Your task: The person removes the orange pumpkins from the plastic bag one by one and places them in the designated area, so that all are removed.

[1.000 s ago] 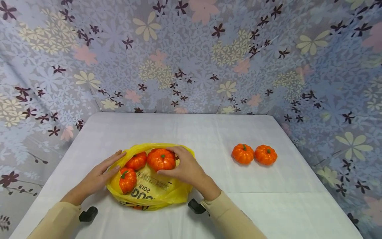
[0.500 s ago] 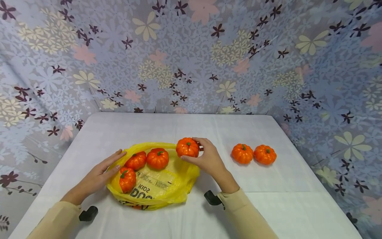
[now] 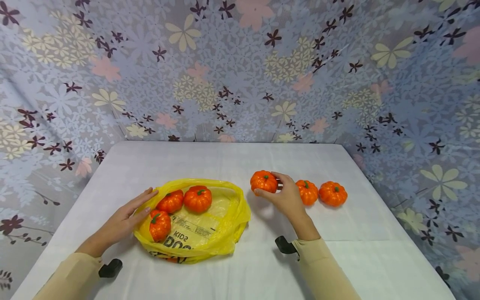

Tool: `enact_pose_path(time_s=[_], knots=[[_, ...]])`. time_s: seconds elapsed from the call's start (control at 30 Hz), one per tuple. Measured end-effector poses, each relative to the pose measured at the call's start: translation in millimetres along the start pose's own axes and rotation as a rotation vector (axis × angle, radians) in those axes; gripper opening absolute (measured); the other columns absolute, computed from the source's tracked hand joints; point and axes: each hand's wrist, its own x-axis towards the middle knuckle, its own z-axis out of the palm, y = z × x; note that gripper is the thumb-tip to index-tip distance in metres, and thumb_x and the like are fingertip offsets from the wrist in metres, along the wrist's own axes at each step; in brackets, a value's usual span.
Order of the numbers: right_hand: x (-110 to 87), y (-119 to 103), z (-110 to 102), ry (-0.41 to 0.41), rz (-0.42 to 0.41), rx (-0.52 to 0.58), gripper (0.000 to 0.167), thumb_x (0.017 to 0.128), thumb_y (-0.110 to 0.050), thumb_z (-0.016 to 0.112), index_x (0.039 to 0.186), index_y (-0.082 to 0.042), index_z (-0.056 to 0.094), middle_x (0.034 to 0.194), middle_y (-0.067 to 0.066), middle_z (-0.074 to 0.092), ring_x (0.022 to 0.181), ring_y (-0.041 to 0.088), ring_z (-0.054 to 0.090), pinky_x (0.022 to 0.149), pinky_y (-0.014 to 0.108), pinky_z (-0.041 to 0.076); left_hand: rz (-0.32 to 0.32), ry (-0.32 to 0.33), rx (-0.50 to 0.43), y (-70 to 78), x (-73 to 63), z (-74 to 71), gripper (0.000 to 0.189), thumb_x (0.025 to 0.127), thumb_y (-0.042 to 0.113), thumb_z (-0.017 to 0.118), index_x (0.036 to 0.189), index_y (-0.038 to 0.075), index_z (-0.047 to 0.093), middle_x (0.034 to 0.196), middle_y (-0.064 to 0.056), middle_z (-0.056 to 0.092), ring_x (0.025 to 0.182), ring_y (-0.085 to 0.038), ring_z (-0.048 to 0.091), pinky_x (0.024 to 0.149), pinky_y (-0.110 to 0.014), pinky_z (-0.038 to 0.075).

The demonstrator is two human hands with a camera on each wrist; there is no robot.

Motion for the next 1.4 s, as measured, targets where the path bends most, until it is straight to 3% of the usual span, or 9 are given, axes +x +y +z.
enact_pose_path(time_s=[0.37,0.67,1.4], knots=[[1.1,22.5,-12.7,0.021,0.063,-0.013,0.092,0.076,-0.051,0.086,0.147,-0.007,0.049,0.144,0.015,0.05,0.12,0.034,0.053,0.099,0.049,0.05,0.015,0.006,-0.017,0.1,-0.7,0.8,0.052,0.105,0.027,0.053,0.155,0.019,0.042,0.164,-0.016,0.022,0.148,-0.047,0.015,0.107,-0.078,0.014],[-2.2,29.3,-8.5,0.031,0.069,-0.134,0.086,0.08,-0.044,0.085,0.145,-0.002,0.049,0.145,0.023,0.047,0.132,0.04,0.045,0.108,0.056,0.04,-0.002,0.002,-0.021,-2.6,-2.9,2.7,0.052,0.105,0.028,0.054,0.156,0.021,0.041,0.165,-0.015,0.022,0.149,-0.046,0.015,0.108,-0.078,0.014],[-6.4,31.4,5.9,0.068,0.014,-0.344,0.085,0.083,-0.043,0.082,0.143,0.007,0.047,0.137,0.028,0.049,0.126,0.044,0.046,0.104,0.059,0.043,0.003,0.014,-0.003,-2.7,-2.5,4.9,0.052,0.105,0.029,0.053,0.155,0.021,0.042,0.165,-0.015,0.022,0.149,-0.047,0.015,0.108,-0.078,0.014]])
